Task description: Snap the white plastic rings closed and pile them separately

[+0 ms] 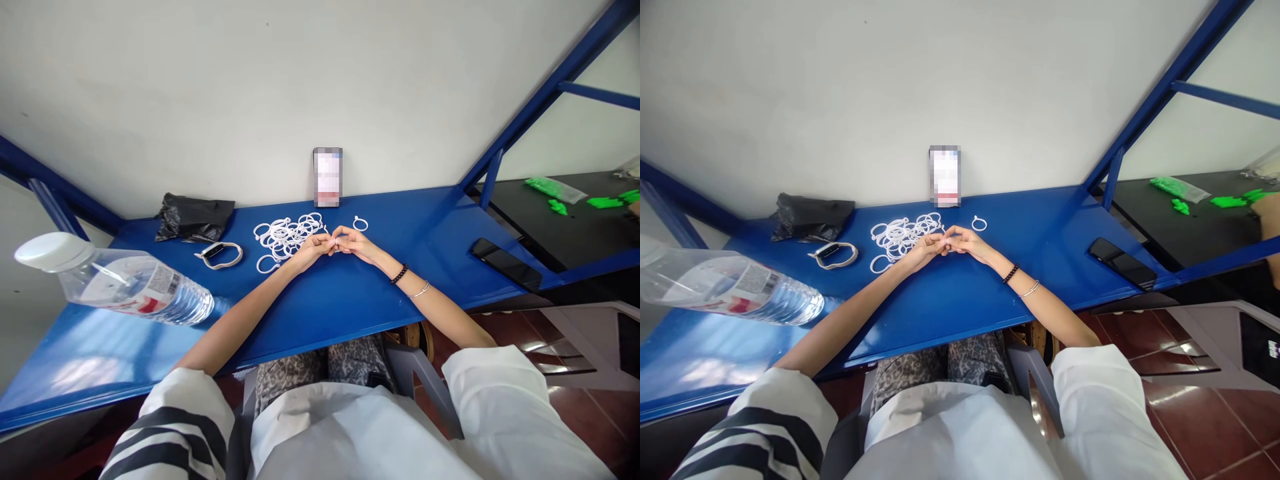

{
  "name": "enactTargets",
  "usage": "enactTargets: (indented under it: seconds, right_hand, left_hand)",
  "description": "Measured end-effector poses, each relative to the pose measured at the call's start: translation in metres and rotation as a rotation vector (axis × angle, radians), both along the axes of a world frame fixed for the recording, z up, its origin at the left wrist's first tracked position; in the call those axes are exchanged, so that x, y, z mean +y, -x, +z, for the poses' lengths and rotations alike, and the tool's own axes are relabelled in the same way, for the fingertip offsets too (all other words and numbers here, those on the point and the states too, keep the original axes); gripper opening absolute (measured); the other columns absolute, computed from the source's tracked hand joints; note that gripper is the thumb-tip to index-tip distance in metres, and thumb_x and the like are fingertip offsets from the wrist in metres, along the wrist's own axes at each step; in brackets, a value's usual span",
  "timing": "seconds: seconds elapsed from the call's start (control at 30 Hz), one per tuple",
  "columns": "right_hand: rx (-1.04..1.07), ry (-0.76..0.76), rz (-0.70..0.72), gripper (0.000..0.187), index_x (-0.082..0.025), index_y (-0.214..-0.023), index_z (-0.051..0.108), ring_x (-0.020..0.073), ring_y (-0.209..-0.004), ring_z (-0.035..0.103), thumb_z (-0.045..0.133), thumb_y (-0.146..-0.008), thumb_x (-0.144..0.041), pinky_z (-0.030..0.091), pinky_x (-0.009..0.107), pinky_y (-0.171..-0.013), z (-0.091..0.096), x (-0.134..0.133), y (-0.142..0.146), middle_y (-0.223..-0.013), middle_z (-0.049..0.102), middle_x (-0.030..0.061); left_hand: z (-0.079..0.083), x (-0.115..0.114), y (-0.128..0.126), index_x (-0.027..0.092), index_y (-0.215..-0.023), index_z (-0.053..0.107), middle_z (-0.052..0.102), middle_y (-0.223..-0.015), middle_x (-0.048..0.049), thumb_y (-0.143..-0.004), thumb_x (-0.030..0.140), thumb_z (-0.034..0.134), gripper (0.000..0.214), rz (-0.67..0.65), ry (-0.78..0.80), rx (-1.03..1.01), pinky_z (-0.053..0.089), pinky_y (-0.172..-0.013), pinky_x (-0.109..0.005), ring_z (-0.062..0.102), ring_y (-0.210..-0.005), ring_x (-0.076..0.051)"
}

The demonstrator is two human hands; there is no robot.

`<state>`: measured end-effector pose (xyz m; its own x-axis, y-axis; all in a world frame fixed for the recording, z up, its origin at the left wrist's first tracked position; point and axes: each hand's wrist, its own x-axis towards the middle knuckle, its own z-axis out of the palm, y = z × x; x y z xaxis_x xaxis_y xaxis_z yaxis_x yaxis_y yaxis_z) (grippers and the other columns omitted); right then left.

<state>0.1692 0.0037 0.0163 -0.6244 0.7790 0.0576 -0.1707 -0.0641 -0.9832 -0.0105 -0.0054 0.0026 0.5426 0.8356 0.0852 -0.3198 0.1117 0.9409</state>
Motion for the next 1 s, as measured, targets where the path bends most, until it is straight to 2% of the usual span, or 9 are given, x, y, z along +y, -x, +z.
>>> enactTargets:
  seconds: [0.2, 0.37, 0.57, 0.7, 0.87, 1.0]
  right_hand:
    - [-0.018, 0.006, 0.001, 0.039, -0.017, -0.089, 0.055, 0.0056, -0.047, 0.039, 0.075, -0.074, -0.046, 0.021, 0.021, -0.047, -0.001, -0.001, 0.000, -0.056, 0.051, -0.0062]
    - [-0.011, 0.013, 0.009, 0.038, -0.017, -0.091, 0.055, 0.0059, -0.048, 0.039, 0.075, -0.074, -0.045, 0.022, 0.020, -0.048, -0.007, 0.003, -0.001, -0.054, 0.049, -0.0073]
    - [0.005, 0.013, 0.018, 0.034, -0.019, -0.093, 0.053, 0.0053, -0.046, 0.033, 0.072, -0.078, -0.043, 0.034, 0.021, -0.052, -0.009, 0.002, -0.001, -0.055, 0.045, -0.0096]
    - [0.002, 0.028, -0.002, 0.033, -0.020, -0.092, 0.051, 0.0056, -0.047, 0.031, 0.070, -0.080, -0.044, 0.037, 0.022, -0.054, -0.007, 0.000, 0.001, -0.055, 0.040, -0.0107]
    - [0.012, 0.056, -0.041, 0.032, -0.021, -0.091, 0.049, 0.0063, -0.046, 0.029, 0.068, -0.081, -0.044, 0.032, 0.020, -0.051, -0.005, 0.000, 0.003, -0.053, 0.034, -0.0111]
    - [0.028, 0.083, -0.109, 0.031, -0.021, -0.091, 0.048, 0.0064, -0.046, 0.028, 0.068, -0.080, -0.043, 0.022, 0.020, -0.048, -0.001, -0.002, 0.004, -0.052, 0.035, -0.0104]
  left_hand:
    - [-0.002, 0.001, 0.000, 0.011, -0.070, 0.066, 0.060, -0.066, -0.0012, -0.068, 0.042, 0.081, 0.035, 0.007, 0.017, -0.006, 0.037, -0.063, -0.025, 0.050, -0.061, -0.009]
    - [-0.004, 0.002, 0.000, 0.011, -0.071, 0.067, 0.060, -0.065, -0.0014, -0.067, 0.043, 0.082, 0.036, 0.016, 0.027, 0.002, 0.036, -0.062, -0.025, 0.051, -0.060, -0.009]
    - [-0.003, 0.001, 0.000, 0.011, -0.073, 0.067, 0.061, -0.068, -0.0022, -0.069, 0.044, 0.080, 0.036, 0.006, 0.043, 0.003, 0.039, -0.064, -0.025, 0.053, -0.061, -0.010]
    - [0.000, 0.000, -0.001, 0.011, -0.072, 0.065, 0.051, -0.058, 0.0021, -0.070, 0.047, 0.079, 0.038, 0.001, 0.059, -0.003, 0.039, -0.063, -0.025, 0.050, -0.057, -0.009]
    - [0.000, 0.001, -0.004, 0.013, -0.072, 0.063, 0.040, -0.052, 0.0050, -0.074, 0.048, 0.075, 0.037, 0.024, 0.074, -0.015, 0.040, -0.064, -0.025, 0.047, -0.056, -0.010]
    - [-0.002, 0.002, -0.005, 0.014, -0.079, 0.061, 0.042, -0.052, 0.0051, -0.076, 0.046, 0.074, 0.035, 0.057, 0.103, -0.054, 0.041, -0.063, -0.024, 0.047, -0.057, -0.010]
